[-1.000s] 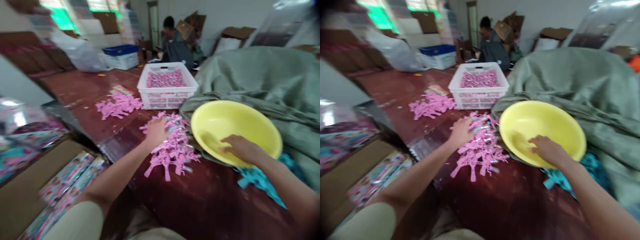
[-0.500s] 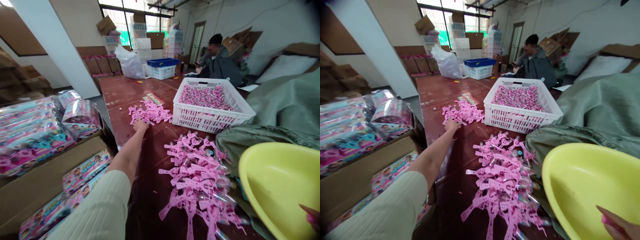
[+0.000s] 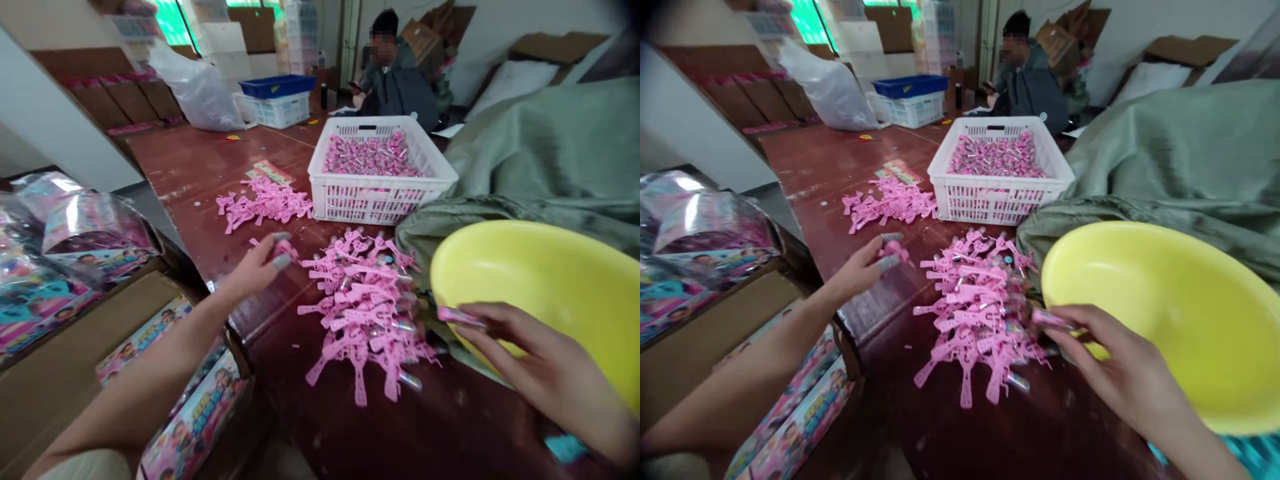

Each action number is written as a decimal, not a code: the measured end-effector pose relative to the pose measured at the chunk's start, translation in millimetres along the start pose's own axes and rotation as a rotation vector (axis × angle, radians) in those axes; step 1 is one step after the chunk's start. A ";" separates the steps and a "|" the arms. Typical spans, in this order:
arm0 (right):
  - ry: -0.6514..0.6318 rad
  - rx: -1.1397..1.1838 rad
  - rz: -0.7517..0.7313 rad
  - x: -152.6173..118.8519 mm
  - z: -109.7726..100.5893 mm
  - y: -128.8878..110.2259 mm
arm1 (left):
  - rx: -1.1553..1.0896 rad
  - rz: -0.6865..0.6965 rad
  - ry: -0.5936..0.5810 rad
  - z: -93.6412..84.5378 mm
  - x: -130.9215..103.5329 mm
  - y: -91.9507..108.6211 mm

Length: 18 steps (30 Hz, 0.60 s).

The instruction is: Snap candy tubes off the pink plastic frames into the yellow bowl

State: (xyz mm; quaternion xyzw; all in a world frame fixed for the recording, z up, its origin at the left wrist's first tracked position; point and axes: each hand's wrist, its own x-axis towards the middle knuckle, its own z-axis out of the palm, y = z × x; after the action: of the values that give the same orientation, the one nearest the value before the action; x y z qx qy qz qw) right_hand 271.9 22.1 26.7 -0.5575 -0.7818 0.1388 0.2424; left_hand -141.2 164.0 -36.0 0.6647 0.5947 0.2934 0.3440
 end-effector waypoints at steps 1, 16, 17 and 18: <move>0.021 0.051 -0.045 7.9 5.1 -16.3 | -0.124 0.097 -0.138 13.6 -24.2 20.1; -0.119 0.075 -0.287 -11.0 11.2 -61.6 | -0.181 0.436 -0.522 79.4 -112.6 107.8; -0.094 0.095 -0.265 -11.5 13.2 -63.1 | -0.128 0.463 -0.494 80.3 -114.1 108.4; -0.081 0.129 -0.219 -11.6 15.9 -64.5 | -0.069 0.495 -0.453 81.8 -116.0 108.1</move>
State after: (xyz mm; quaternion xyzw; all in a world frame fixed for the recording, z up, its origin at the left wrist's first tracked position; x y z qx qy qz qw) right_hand 214.6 -9.8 42.1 -0.4459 -0.8366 0.1839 0.2598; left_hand -26.1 34.0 5.1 0.8252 0.3135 0.2328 0.4081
